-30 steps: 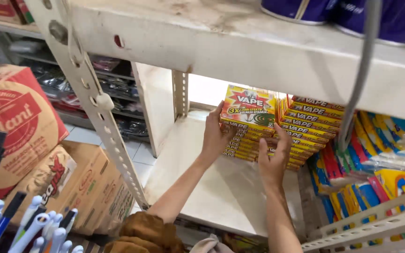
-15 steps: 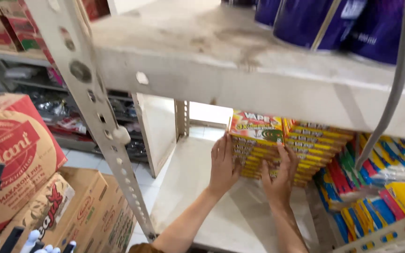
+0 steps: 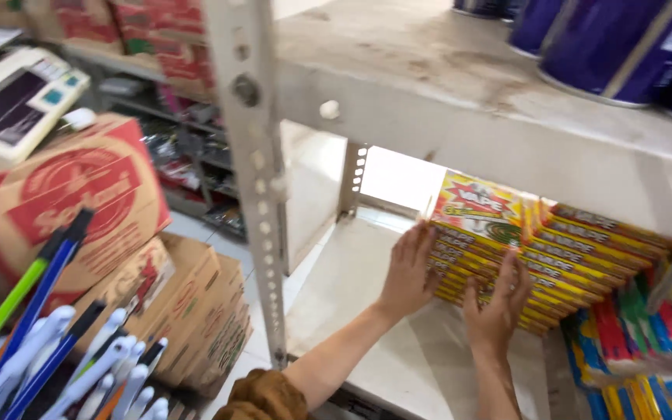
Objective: The person picks up mosquito coil boxes by hand and stacks them onto a store shelf.
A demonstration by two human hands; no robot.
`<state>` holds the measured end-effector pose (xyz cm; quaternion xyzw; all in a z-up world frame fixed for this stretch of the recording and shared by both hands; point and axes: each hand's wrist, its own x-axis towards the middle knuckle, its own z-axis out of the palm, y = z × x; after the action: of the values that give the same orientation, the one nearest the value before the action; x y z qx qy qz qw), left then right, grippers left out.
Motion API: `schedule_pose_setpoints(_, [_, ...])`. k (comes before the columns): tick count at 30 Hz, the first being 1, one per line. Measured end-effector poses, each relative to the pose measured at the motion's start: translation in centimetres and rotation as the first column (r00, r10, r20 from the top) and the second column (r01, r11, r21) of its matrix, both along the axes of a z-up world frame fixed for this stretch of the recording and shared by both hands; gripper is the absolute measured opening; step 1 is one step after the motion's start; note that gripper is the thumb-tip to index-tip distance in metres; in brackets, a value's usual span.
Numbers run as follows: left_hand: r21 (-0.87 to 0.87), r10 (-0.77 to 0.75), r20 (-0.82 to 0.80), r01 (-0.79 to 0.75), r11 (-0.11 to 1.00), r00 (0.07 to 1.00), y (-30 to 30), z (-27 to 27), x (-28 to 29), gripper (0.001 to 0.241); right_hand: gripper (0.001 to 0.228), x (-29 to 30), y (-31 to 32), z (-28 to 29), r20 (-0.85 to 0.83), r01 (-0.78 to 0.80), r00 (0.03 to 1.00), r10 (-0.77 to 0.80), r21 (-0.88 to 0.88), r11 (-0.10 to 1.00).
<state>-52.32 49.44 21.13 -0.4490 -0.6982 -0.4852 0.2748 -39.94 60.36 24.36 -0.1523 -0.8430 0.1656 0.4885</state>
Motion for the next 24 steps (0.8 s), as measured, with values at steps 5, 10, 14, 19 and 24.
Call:
schedule_pose_setpoints(5, [-0.021, 0.068, -0.093, -0.071, 0.997, 0.993, -1.5, -1.1, 2.2, 0.082, 0.093, 0.4, -0.6, -0.4, 0.012, -0.042, 0.999, 0.042, -0.004, 0.999])
schedule_pose_setpoints(10, [-0.077, 0.14, 0.063, -0.135, 0.988, 0.988, -7.4, -3.3, 6.7, 0.072, 0.094, 0.4, -0.6, -1.5, 0.019, -0.108, 0.994, 0.11, -0.082, 0.991])
schedule_pose_setpoints(14, [0.127, 0.225, 0.272, -0.267, 0.955, 0.935, -14.0, -5.9, 13.4, 0.054, 0.101, -0.3, 0.6, -1.6, 0.035, -0.142, 0.989, 0.143, -0.04, 0.989])
schedule_pose_setpoints(19, [0.092, 0.295, 0.771, -0.557, 0.825, 0.564, -21.0, -14.0, 26.5, 0.048, 0.075, 1.7, 0.9, -4.9, -0.117, -0.3, 0.944, 0.307, 0.075, 0.951])
schedule_pose_setpoints(24, [-0.111, 0.514, 0.767, -0.709, 0.697, 0.385, -29.9, -27.5, 34.5, 0.064, 0.045, 1.3, -0.6, -13.9, -0.077, -0.525, 0.847, 0.527, -0.278, 0.804])
